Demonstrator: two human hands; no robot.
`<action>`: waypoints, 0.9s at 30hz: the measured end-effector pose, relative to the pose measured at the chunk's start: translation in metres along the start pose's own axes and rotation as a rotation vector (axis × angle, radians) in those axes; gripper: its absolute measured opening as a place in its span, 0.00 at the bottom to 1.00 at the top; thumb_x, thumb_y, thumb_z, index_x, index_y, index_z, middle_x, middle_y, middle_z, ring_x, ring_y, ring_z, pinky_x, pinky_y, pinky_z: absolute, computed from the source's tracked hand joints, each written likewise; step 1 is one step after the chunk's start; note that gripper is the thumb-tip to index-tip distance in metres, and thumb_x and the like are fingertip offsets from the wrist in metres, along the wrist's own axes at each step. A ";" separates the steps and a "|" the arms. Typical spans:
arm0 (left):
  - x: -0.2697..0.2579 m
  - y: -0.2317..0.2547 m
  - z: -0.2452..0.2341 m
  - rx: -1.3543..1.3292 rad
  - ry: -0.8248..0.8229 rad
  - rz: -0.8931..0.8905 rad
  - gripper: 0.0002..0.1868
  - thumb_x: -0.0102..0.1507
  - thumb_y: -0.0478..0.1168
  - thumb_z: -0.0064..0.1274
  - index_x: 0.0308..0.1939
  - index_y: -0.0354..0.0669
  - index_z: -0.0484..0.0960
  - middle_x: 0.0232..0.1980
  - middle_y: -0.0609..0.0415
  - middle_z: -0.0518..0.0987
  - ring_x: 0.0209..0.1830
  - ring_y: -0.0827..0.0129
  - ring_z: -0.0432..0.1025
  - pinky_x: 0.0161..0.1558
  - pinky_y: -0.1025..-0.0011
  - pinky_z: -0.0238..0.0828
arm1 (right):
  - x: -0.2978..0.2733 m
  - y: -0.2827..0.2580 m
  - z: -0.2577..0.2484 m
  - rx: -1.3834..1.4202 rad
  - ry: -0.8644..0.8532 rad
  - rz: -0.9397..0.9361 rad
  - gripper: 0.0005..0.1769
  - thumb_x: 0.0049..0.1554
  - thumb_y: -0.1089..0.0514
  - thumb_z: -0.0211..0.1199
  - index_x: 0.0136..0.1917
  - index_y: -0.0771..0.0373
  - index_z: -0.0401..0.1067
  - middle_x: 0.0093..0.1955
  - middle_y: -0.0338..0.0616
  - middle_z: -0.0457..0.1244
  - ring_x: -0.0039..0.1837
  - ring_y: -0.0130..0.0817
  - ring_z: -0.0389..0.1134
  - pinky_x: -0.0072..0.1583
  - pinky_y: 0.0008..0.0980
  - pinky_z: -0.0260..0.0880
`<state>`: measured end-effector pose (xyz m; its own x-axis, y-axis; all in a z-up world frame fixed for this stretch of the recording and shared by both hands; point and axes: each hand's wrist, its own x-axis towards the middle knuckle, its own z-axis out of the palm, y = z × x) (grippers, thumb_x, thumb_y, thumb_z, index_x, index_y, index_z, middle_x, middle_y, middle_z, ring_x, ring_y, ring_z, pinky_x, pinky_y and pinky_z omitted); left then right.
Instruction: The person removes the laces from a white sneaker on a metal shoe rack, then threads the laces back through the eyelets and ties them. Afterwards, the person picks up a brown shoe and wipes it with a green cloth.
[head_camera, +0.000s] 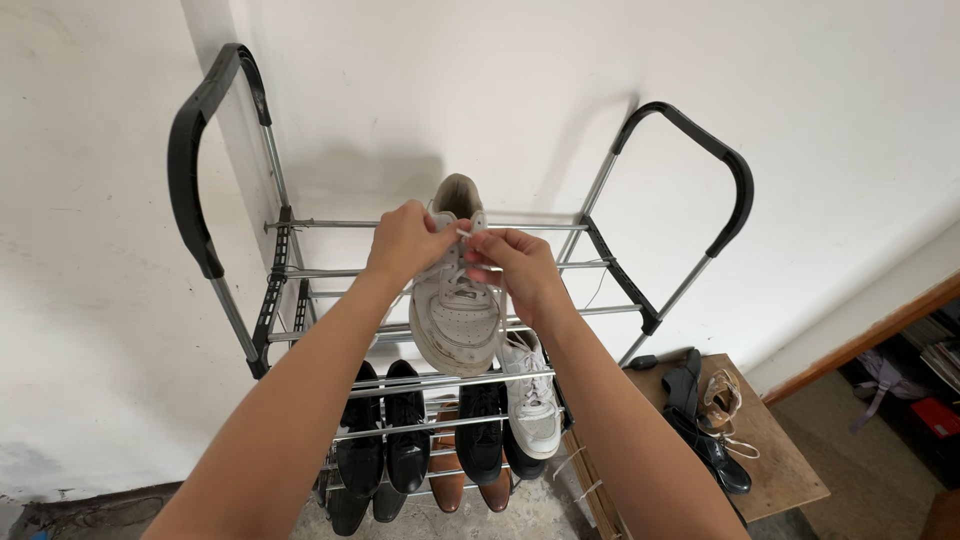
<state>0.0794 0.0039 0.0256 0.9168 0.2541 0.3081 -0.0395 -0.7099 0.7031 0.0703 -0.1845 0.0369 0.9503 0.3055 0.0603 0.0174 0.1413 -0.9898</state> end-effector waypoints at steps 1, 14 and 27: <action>0.004 0.000 -0.005 -0.003 -0.039 -0.010 0.23 0.57 0.54 0.65 0.33 0.34 0.83 0.29 0.45 0.82 0.30 0.61 0.79 0.37 0.66 0.77 | 0.002 0.002 0.000 -0.050 -0.008 -0.018 0.12 0.56 0.57 0.66 0.47 0.69 0.77 0.41 0.42 0.71 0.45 0.29 0.72 0.48 0.29 0.77; 0.011 -0.004 -0.008 -0.115 0.016 0.077 0.25 0.54 0.55 0.67 0.26 0.33 0.80 0.21 0.49 0.79 0.22 0.61 0.78 0.31 0.63 0.77 | 0.032 0.022 -0.013 -0.044 -0.059 -0.032 0.09 0.56 0.61 0.63 0.45 0.71 0.75 0.38 0.43 0.66 0.39 0.26 0.66 0.43 0.27 0.71; 0.010 0.006 -0.034 -0.300 -0.253 -0.195 0.14 0.58 0.40 0.56 0.43 0.33 0.83 0.36 0.47 0.86 0.29 0.64 0.84 0.38 0.72 0.83 | 0.031 0.025 -0.004 -0.288 -0.050 -0.038 0.10 0.56 0.58 0.67 0.46 0.69 0.76 0.35 0.42 0.67 0.37 0.26 0.65 0.42 0.24 0.68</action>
<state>0.0746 0.0244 0.0542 0.9855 0.1691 0.0112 0.0641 -0.4327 0.8993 0.1009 -0.1749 0.0132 0.9308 0.3525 0.0970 0.1468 -0.1173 -0.9822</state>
